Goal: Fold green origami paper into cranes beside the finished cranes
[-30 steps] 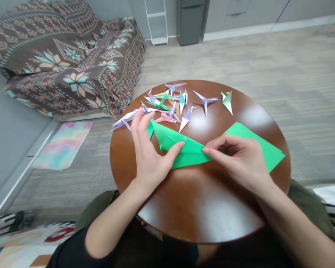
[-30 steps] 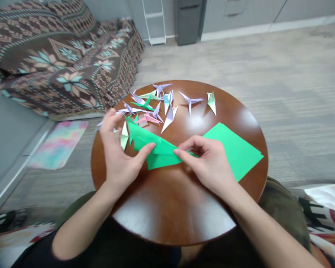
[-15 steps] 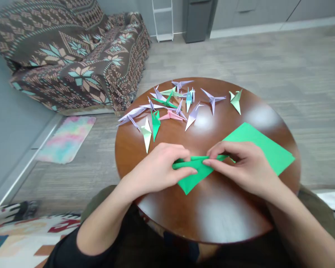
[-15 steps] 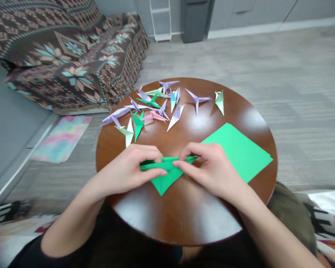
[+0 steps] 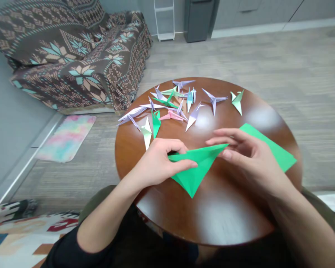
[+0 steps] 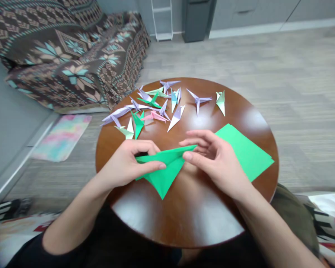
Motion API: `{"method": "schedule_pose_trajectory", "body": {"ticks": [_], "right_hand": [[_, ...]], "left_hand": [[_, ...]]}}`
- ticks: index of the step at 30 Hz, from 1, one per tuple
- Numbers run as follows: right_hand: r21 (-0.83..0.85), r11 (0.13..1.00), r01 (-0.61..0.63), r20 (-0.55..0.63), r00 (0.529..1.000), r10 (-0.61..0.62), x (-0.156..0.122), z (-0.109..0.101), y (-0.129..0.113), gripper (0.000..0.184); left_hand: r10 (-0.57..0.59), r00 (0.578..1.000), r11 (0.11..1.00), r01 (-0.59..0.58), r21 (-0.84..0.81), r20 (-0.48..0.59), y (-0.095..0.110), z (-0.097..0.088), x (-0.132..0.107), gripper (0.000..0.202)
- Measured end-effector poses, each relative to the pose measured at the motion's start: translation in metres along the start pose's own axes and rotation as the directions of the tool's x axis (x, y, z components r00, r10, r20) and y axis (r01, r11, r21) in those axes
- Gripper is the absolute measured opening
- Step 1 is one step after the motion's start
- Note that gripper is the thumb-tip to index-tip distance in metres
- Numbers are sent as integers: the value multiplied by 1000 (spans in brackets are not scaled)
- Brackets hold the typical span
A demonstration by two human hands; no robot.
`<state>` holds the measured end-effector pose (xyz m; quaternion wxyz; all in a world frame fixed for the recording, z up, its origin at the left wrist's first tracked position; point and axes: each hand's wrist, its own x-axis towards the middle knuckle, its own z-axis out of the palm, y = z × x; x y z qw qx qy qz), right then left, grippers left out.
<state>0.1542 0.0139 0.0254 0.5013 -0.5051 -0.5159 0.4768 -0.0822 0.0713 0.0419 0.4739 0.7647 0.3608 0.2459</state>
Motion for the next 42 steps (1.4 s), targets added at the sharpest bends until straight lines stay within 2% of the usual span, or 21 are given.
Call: {"method": "schedule_pose_trajectory", "body": {"ticks": [2,5,10,20,25,35,39,42], "right_hand": [[-81,996,-43,47,998,46,-2,1,-1,27],[-172,984,-45,12,999,47,-6,3,-3,18],[-155,987,-44,29,998,49,-7,5,-5,18],[-155,984,-82,-32,996,78,-6,5,-3,23],[-146,986,-77,-39,997,72,-5,5,-4,19],[-104,995,15,-196,980,-35,-1,-5,9,21],[-17,1000,20,-155,988,-22,0,-6,10,20],[-22,999,36,-84,996,-38,-1,-3,6,14]], "left_hand": [[9,1000,999,-8,-37,2,3,3,0,27],[15,1000,999,-14,-39,15,5,6,0,26],[-7,1000,1000,7,15,13,4,8,1,15],[-43,999,994,40,-106,-31,7,10,0,23],[-76,996,989,69,-130,-45,7,10,0,25],[-91,995,989,86,-117,-37,6,3,0,25],[-52,996,998,49,-46,-75,4,3,-1,23],[-4,997,999,7,42,-83,2,-2,-3,20]]}}
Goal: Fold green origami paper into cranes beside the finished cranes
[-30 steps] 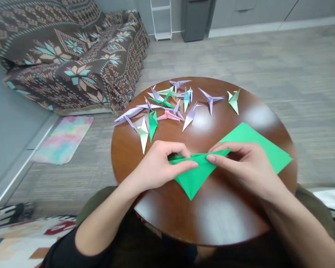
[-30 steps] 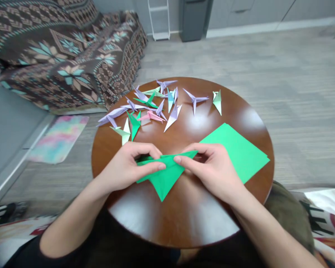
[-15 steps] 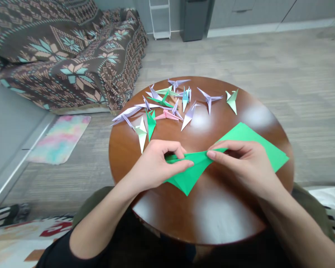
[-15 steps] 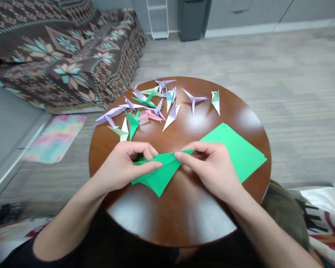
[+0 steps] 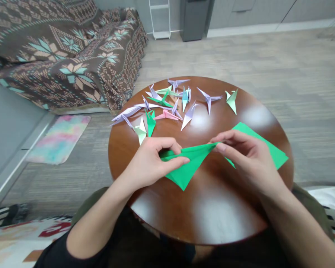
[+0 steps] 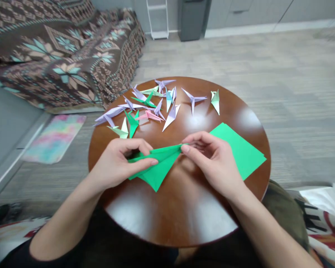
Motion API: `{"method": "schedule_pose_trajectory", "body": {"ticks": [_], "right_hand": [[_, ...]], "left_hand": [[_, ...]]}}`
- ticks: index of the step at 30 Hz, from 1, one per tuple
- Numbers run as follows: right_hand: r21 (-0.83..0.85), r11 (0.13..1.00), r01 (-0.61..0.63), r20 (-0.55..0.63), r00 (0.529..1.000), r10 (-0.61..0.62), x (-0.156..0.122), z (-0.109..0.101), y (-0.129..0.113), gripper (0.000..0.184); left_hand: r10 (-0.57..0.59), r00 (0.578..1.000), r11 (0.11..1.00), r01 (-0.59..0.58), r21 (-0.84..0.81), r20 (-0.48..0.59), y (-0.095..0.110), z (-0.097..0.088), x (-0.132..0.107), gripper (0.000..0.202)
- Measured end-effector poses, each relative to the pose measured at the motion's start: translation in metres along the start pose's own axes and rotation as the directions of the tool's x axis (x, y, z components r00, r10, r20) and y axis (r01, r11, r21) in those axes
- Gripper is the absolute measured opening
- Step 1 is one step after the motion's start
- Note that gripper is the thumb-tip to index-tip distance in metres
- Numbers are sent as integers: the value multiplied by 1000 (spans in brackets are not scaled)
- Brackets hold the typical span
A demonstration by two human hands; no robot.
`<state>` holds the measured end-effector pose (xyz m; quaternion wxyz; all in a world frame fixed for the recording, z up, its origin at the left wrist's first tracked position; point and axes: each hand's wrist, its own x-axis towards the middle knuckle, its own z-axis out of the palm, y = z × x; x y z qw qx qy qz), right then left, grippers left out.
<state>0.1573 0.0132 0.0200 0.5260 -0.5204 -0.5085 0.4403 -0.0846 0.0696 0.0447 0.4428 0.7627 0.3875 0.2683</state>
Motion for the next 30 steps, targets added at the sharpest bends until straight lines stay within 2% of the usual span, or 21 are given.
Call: {"method": "schedule_pose_trajectory", "body": {"ticks": [3,6,11,15,23,26,30], "right_hand": [[-6,997,72,45,996,-72,-2,4,-4,16],[-91,985,148,58,988,-143,-4,5,-3,14],[-201,962,186,90,981,-171,-4,4,2,9],[-249,959,139,86,989,-121,-3,5,1,9],[-341,937,72,149,989,-22,-1,1,1,10],[-242,970,24,159,987,16,0,1,0,14],[-87,990,-112,217,968,129,-1,3,-6,23]], "left_hand": [[52,998,995,-54,80,29,0,-8,-1,17],[82,995,987,-89,132,58,0,-15,-2,16],[107,991,980,-119,159,83,-1,-22,-3,15],[110,988,977,-127,169,106,-1,-26,-4,15],[130,983,965,-155,213,126,-2,-30,-4,13],[160,979,954,-187,235,127,-2,-31,-4,13],[250,965,934,-263,243,84,0,-27,-5,17]]}}
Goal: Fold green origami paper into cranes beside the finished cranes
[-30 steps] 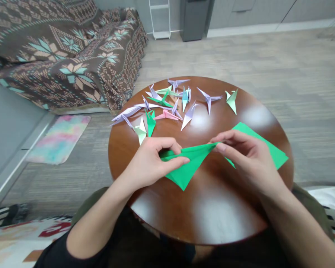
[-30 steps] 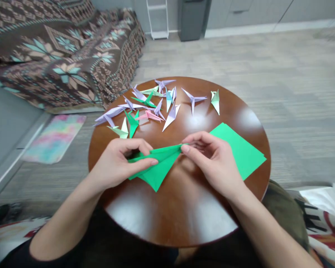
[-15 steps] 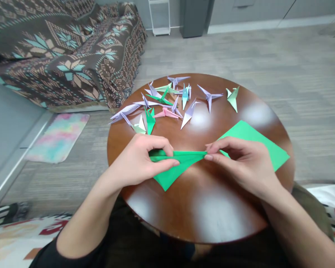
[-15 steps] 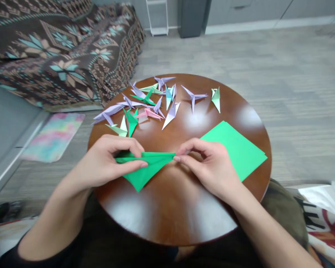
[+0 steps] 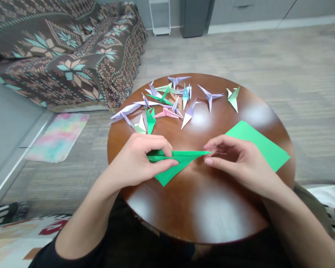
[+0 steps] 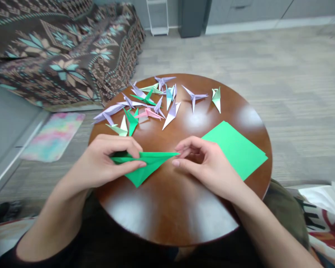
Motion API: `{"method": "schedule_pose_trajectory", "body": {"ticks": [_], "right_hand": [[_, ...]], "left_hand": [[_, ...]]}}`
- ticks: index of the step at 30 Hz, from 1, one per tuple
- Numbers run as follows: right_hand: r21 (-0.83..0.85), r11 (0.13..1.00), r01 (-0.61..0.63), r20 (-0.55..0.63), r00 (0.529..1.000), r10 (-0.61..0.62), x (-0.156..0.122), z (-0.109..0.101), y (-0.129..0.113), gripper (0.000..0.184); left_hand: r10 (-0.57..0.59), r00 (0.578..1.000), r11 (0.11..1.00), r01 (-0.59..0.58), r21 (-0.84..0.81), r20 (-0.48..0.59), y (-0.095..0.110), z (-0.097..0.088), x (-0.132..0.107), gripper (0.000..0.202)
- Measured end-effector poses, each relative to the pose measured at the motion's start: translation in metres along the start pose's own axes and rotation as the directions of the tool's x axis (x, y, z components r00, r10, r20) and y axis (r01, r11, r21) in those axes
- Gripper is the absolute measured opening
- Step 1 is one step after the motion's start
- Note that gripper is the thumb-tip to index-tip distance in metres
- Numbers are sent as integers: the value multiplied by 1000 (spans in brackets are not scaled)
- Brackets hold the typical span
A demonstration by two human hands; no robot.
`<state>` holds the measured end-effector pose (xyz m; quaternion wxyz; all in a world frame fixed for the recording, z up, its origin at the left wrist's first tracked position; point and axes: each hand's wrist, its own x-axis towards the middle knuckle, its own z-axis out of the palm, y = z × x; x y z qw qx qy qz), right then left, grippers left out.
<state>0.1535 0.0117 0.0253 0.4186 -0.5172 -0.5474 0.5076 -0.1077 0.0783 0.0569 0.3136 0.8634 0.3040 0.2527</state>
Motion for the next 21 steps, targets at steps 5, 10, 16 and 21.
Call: {"method": "schedule_pose_trajectory", "body": {"ticks": [5,10,16,21], "right_hand": [[22,997,78,-30,997,-77,-3,5,-6,13],[-21,995,97,-57,994,-98,-3,4,-7,15],[155,986,55,-69,997,-45,-2,7,-6,35],[197,978,69,-89,995,-52,-2,9,-9,34]], "left_hand": [[9,1000,1000,-9,5,-28,12,9,0,8],[-108,965,940,177,-292,237,25,13,-1,39],[-244,904,662,420,-620,352,19,23,4,37],[-203,873,711,442,-547,443,20,35,10,20]]}}
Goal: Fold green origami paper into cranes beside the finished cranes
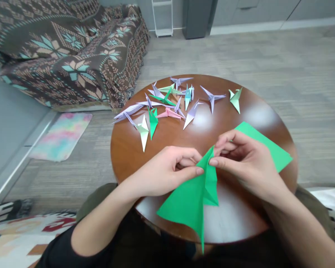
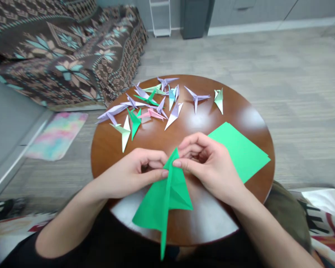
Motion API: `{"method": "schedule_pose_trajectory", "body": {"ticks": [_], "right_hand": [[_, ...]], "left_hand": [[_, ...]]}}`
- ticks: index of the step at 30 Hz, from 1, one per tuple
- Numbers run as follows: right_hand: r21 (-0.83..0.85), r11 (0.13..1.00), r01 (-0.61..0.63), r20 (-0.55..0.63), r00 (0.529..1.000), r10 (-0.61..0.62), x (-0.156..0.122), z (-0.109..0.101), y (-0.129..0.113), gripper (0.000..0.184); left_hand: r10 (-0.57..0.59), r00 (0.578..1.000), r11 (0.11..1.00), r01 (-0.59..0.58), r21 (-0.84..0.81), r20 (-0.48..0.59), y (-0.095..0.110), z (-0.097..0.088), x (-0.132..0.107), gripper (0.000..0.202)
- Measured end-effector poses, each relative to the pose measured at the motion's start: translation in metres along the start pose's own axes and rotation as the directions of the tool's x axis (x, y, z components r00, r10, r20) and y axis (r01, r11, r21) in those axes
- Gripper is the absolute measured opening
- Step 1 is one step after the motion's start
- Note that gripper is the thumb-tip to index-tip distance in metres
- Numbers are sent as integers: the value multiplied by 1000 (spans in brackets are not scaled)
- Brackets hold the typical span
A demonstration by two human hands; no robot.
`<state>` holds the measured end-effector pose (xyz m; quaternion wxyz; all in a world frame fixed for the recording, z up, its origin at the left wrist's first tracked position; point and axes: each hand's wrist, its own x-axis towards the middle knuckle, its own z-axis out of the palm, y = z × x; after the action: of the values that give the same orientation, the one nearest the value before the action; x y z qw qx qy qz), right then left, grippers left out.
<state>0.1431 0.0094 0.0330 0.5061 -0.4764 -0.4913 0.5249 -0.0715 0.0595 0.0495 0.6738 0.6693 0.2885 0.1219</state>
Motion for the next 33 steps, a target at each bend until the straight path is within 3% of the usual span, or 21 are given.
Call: {"method": "schedule_pose_trajectory", "body": {"ticks": [3,7,11,15,24,33], "right_hand": [[-58,998,7,22,1000,-5,-1,1,-1,26],[-108,994,-16,38,999,21,-1,1,0,24],[-99,993,-66,37,997,70,1,-3,0,31],[-168,977,-134,149,976,159,3,-7,-4,33],[-252,955,-155,228,950,215,3,-9,-6,36],[-279,950,-141,219,954,206,3,-6,-7,38]], "left_hand": [[8,1000,1000,-7,29,-21,1,5,3,27],[10,992,999,-6,34,-130,4,8,7,27],[-39,979,985,5,-170,-198,5,10,11,25],[-38,968,950,-42,-309,-247,4,11,14,31],[-4,955,948,-90,-304,-296,3,0,11,21],[-31,938,952,-78,-296,-345,2,1,13,11]]}}
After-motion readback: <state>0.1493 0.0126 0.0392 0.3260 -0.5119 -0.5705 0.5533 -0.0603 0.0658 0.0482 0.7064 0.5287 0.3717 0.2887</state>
